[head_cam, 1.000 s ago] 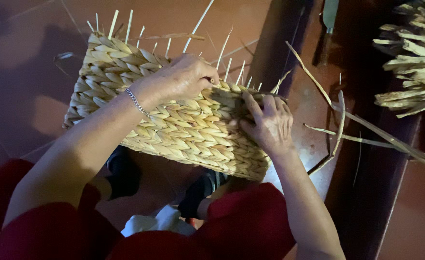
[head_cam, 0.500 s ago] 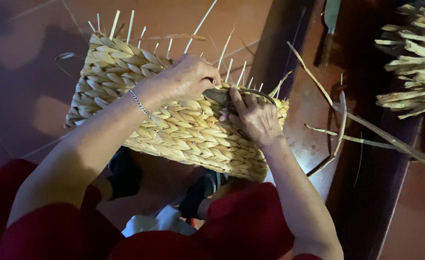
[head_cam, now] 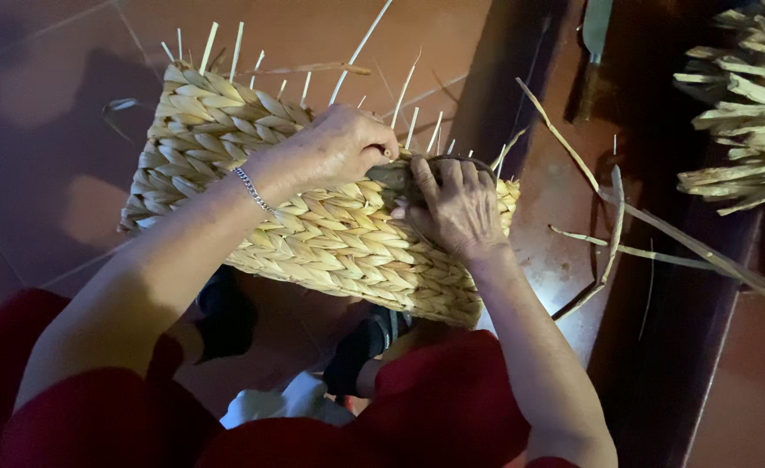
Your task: The person sits on the floor weaving a water hyacinth basket, using scissors to trim protruding straw ends and tucking loose strands into the weave. They press the woven sides flat, fit a thin bamboo strip along the rim, and reach for additional strands to continue the weave.
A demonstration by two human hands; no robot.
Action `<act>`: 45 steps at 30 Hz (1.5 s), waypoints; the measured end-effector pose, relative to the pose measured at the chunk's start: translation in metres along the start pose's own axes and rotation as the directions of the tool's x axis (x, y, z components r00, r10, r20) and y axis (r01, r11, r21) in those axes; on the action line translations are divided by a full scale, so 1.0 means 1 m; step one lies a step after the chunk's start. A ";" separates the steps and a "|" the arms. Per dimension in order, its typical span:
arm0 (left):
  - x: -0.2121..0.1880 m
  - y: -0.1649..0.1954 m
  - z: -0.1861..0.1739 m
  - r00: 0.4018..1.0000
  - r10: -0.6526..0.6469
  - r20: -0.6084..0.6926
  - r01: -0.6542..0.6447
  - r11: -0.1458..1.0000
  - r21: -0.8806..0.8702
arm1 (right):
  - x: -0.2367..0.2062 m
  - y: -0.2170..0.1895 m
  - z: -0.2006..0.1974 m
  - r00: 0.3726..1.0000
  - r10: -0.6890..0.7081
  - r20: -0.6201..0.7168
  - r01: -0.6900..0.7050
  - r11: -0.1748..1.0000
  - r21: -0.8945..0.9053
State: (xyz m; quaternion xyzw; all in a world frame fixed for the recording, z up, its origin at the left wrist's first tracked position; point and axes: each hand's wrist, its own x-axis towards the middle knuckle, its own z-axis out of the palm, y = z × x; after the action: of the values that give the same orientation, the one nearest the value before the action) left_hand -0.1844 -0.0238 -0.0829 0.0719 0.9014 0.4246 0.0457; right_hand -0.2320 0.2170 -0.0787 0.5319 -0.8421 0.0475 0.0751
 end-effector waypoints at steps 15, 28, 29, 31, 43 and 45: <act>-0.002 -0.010 -0.002 0.994 -0.106 -0.030 0.104 0.993 -0.062 | 0.002 0.002 0.006 0.999 -0.041 -0.032 0.042 0.998 0.035; -0.003 -0.005 -0.001 0.971 -0.240 -0.006 0.238 0.965 -0.111 | -0.001 -0.001 0.013 0.999 -0.048 0.002 0.048 0.999 -0.024; -0.003 -0.005 -0.002 0.980 -0.194 -0.036 0.190 0.976 -0.104 | 0.000 -0.002 0.011 0.999 -0.052 0.006 0.052 0.998 -0.026; -0.004 -0.005 -0.004 0.990 -0.103 -0.095 0.095 0.992 -0.089 | 0.000 -0.002 0.006 0.999 -0.033 0.023 0.033 0.999 -0.014; -0.005 0.002 -0.013 0.983 -0.183 -0.001 0.182 0.979 -0.088 | 0.000 -0.011 -0.001 0.998 0.054 0.018 -0.055 0.998 0.036; -0.005 0.003 -0.013 0.985 -0.171 0.004 0.170 0.980 -0.100 | 0.003 -0.013 0.003 0.998 0.056 0.028 -0.058 0.996 0.071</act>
State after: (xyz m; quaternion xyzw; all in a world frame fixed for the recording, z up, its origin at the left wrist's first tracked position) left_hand -0.1810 -0.0324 -0.0725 -0.0090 0.8819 0.4639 0.0834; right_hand -0.2215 0.2078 -0.0811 0.5106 -0.8556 0.0729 0.0434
